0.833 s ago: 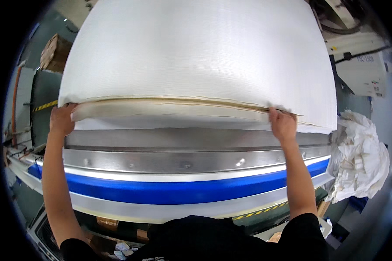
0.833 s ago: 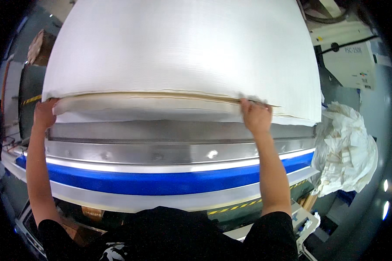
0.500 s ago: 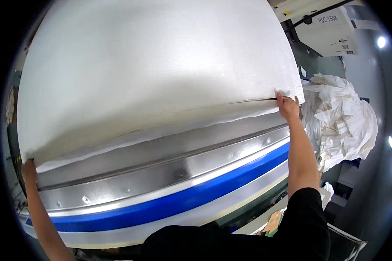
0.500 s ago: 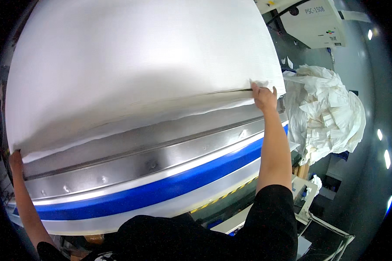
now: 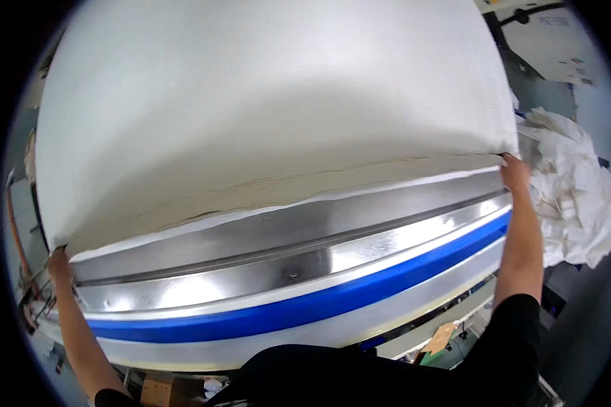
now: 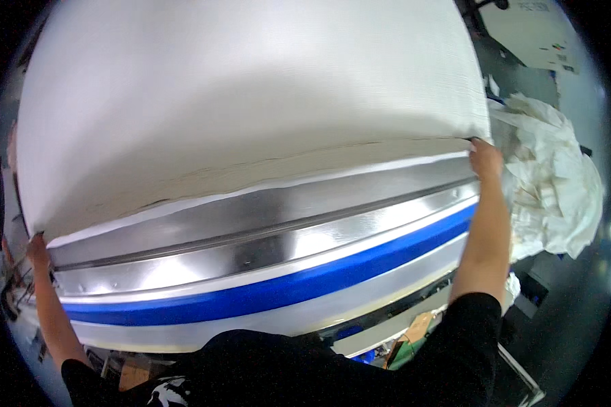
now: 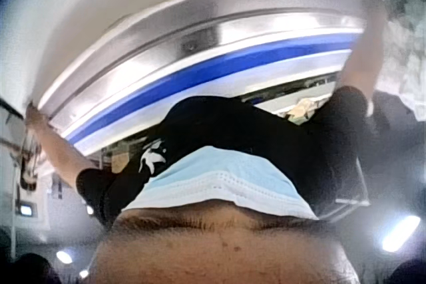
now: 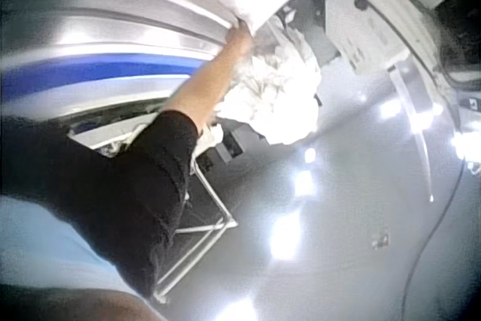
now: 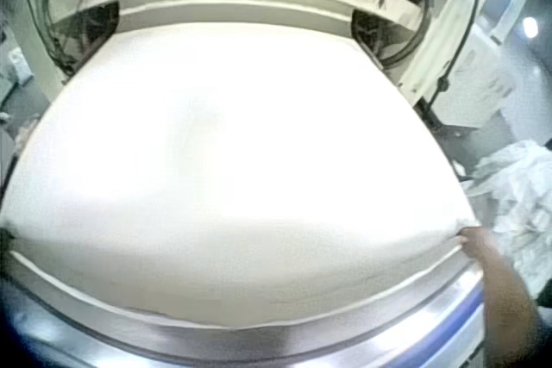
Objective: The person repeatedly lifts and places large white sheets onto a conveyor-fed machine, aligning them along a blue guide rail. The person handles the sheets one at a time, smoothing and positioning each before the next lift.
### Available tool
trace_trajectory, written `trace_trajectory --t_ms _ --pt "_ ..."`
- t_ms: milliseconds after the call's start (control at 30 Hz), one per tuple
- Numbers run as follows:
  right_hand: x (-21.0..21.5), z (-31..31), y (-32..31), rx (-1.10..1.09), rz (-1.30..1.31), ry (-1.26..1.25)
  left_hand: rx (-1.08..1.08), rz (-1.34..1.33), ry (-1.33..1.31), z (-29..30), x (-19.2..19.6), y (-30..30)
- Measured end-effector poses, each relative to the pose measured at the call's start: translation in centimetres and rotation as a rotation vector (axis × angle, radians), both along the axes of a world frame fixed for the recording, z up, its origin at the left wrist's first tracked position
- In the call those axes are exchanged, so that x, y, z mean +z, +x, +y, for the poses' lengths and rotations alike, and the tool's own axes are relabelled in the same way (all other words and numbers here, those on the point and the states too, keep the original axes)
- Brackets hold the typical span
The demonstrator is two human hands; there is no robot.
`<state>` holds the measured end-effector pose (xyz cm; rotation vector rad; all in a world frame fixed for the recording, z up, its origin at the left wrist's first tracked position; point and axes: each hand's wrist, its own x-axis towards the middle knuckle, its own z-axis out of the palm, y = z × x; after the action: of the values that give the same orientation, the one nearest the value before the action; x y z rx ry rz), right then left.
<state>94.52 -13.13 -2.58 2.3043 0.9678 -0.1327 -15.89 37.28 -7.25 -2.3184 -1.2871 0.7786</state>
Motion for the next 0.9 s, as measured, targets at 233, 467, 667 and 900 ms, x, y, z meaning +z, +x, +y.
trace_trajectory --t_ms 233,467,667,900 --pt "6.9 -2.1 1.8 0.124 0.007 0.009 0.274 -0.036 -0.033 -4.2 8.9 10.7" --pt "13.5 -7.8 4.1 0.186 0.105 0.082 0.203 0.057 -0.084 -6.2 15.9 5.6" --pt "11.2 -12.0 -1.7 0.196 0.184 -0.122 0.145 0.235 -0.318 -14.9 14.2 -1.3" --pt "8.3 -19.1 -4.5 0.391 0.248 -0.413 0.257 0.612 -0.624 -21.4 7.9 -1.0"
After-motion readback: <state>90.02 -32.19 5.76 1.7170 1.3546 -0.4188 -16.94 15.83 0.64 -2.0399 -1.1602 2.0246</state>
